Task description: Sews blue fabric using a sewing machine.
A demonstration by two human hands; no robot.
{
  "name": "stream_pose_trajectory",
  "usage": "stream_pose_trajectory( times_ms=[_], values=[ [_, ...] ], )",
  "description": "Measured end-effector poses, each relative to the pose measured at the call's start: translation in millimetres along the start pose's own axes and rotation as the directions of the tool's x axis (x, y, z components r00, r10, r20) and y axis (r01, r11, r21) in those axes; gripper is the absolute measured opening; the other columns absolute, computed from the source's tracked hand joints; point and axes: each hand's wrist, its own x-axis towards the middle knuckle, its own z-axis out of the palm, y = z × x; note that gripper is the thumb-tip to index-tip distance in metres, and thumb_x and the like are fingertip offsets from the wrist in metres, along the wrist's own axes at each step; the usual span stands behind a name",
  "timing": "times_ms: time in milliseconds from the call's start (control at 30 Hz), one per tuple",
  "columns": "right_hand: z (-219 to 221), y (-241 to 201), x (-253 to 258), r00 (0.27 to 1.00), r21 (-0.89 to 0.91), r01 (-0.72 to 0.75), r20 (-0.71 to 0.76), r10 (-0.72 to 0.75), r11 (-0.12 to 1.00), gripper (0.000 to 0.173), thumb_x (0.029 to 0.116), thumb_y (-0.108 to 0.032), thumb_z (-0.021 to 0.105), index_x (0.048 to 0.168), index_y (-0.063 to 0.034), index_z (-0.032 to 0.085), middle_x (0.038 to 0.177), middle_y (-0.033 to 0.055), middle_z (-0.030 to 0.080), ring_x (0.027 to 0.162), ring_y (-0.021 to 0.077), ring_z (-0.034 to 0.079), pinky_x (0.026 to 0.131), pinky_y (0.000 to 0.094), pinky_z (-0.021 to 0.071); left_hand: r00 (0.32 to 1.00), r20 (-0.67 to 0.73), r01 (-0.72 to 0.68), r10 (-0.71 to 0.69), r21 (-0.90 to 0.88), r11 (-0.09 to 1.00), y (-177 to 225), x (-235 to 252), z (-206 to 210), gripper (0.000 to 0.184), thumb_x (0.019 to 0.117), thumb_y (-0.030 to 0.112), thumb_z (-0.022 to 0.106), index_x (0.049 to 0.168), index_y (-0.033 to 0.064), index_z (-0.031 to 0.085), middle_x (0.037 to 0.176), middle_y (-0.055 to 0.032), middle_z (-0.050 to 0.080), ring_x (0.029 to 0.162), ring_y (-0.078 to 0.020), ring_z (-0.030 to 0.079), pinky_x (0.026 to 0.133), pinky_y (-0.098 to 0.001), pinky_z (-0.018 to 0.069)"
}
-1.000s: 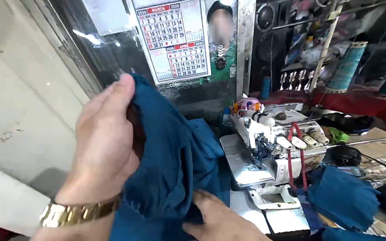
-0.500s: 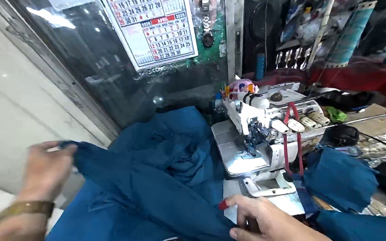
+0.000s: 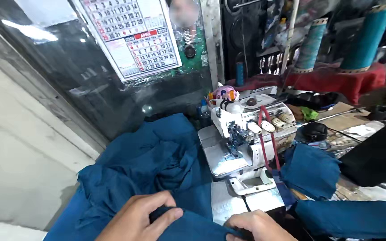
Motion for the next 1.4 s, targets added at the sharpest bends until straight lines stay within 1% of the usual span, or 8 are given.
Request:
stream_pose_trajectory(
  times_ms=[133, 367, 500, 600, 733, 933, 1100, 1400],
  values=[
    [-9.5, 5.5, 0.8, 0.997, 0.211, -0.029, -0.067, 0.044, 0.977, 0.021, 0.1042, -0.028, 0.060, 0.110, -0.0127, 0.072, 0.094, 0.0006, 0.073, 0.078, 0.0104, 0.069, 0.069, 0.0336, 0.0603, 0.957, -0.270, -0.053, 0.100, 0.176, 0.983, -8.9, 15.8, -1.4, 0.034, 0.0992, 0.049, 0.060, 0.101, 0.0180, 0.076, 0.095, 0.0047, 0.074, 0.088, -0.0068, 0.070, 0.079, -0.0343, 0.0603],
    [-11.3, 20.6, -27.0, 0.969, 0.640, -0.191, 0.001, 0.247, 0.744, 0.023, 0.0995, -0.015, 0.068, 0.121, -0.0074, 0.067, 0.094, 0.0104, 0.072, 0.068, 0.0239, 0.071, 0.056, 0.0416, 0.0632, 0.958, -0.287, 0.081, -0.010, 0.235, 0.969, -103.8, 72.7, 104.3, 0.032, 0.0981, 0.048, 0.063, 0.103, 0.0193, 0.075, 0.102, 0.0033, 0.074, 0.100, -0.0142, 0.070, 0.093, -0.0481, 0.0550],
    [-11.3, 27.6, -37.6, 0.972, 0.713, -0.132, -0.043, 0.230, 0.689, 0.041, 0.0943, -0.006, 0.072, 0.134, -0.0063, 0.059, 0.097, 0.0112, 0.072, 0.072, 0.0228, 0.070, 0.057, 0.0365, 0.0608, 0.937, -0.349, 0.058, 0.005, 0.169, 0.984, -64.2, 39.7, 72.2, 0.033, 0.0973, 0.042, 0.065, 0.122, 0.0201, 0.070, 0.116, -0.0004, 0.068, 0.105, -0.0182, 0.067, 0.088, -0.0462, 0.0581],
    [-6.4, 21.1, -32.9, 0.948, 0.727, -0.048, -0.183, 0.261, 0.685, 0.044, 0.0899, -0.004, 0.075, 0.131, -0.0027, 0.060, 0.096, 0.0104, 0.072, 0.078, 0.0210, 0.069, 0.066, 0.0352, 0.0597, 0.889, -0.455, -0.024, -0.051, -0.157, 0.987, -9.2, -7.5, 87.5, 0.017, 0.0990, 0.023, 0.068, 0.108, 0.0086, 0.070, 0.093, 0.0003, 0.072, 0.075, -0.0098, 0.069, 0.063, -0.0294, 0.0605],
    [1.2, 3.8, -19.1, 0.927, 0.759, -0.026, -0.225, 0.299, 0.650, 0.046, 0.0856, -0.007, 0.078, 0.127, -0.0018, 0.060, 0.096, 0.0077, 0.070, 0.077, 0.0180, 0.067, 0.065, 0.0316, 0.0578, 0.890, -0.438, -0.115, -0.124, -0.480, 0.870, 37.9, -36.0, 183.9, 0.031, 0.0807, 0.015, 0.089, 0.096, 0.0041, 0.065, 0.088, -0.0068, 0.066, 0.070, -0.0144, 0.064, 0.060, -0.0308, 0.0583],
    [1.8, 17.2, -23.8, 0.902, 0.489, -0.140, -0.296, 0.315, 0.861, 0.049, 0.0865, -0.012, 0.076, 0.133, -0.0139, 0.061, 0.088, 0.0000, 0.071, 0.069, 0.0140, 0.066, 0.057, 0.0299, 0.0572, 0.836, -0.508, -0.103, -0.208, -0.518, 0.849, 35.9, -35.1, 201.7, 0.015, 0.0874, 0.004, 0.079, 0.082, 0.0028, 0.065, 0.095, -0.0110, 0.070, 0.079, -0.0189, 0.070, 0.064, -0.0317, 0.0625],
    [15.7, 17.5, -23.4, 0.913, 0.251, -0.192, -0.308, 0.266, 0.949, 0.033, 0.0889, -0.026, 0.076, 0.121, -0.0202, 0.070, 0.083, -0.0048, 0.068, 0.064, 0.0078, 0.061, 0.056, 0.0280, 0.0541, 0.835, -0.541, -0.089, -0.099, -0.309, 0.947, 50.8, -41.7, 174.7, 0.026, 0.0871, 0.002, 0.072, 0.112, -0.0024, 0.068, 0.090, -0.0055, 0.068, 0.070, -0.0113, 0.065, 0.058, -0.0267, 0.0579],
    [23.1, -17.8, -31.5, 0.912, 0.125, -0.116, -0.380, 0.156, 0.985, 0.053, 0.0865, -0.026, 0.079, 0.136, -0.0161, 0.061, 0.113, 0.0047, 0.062, 0.072, 0.0088, 0.060, 0.056, 0.0268, 0.0539, 0.809, -0.587, -0.101, 0.029, -0.090, 0.991, 53.6, -44.6, 165.3, 0.014, 0.0888, 0.008, 0.076, 0.102, 0.0031, 0.077, 0.095, -0.0052, 0.070, 0.079, -0.0075, 0.067, 0.064, -0.0210, 0.0587]
  ],
)
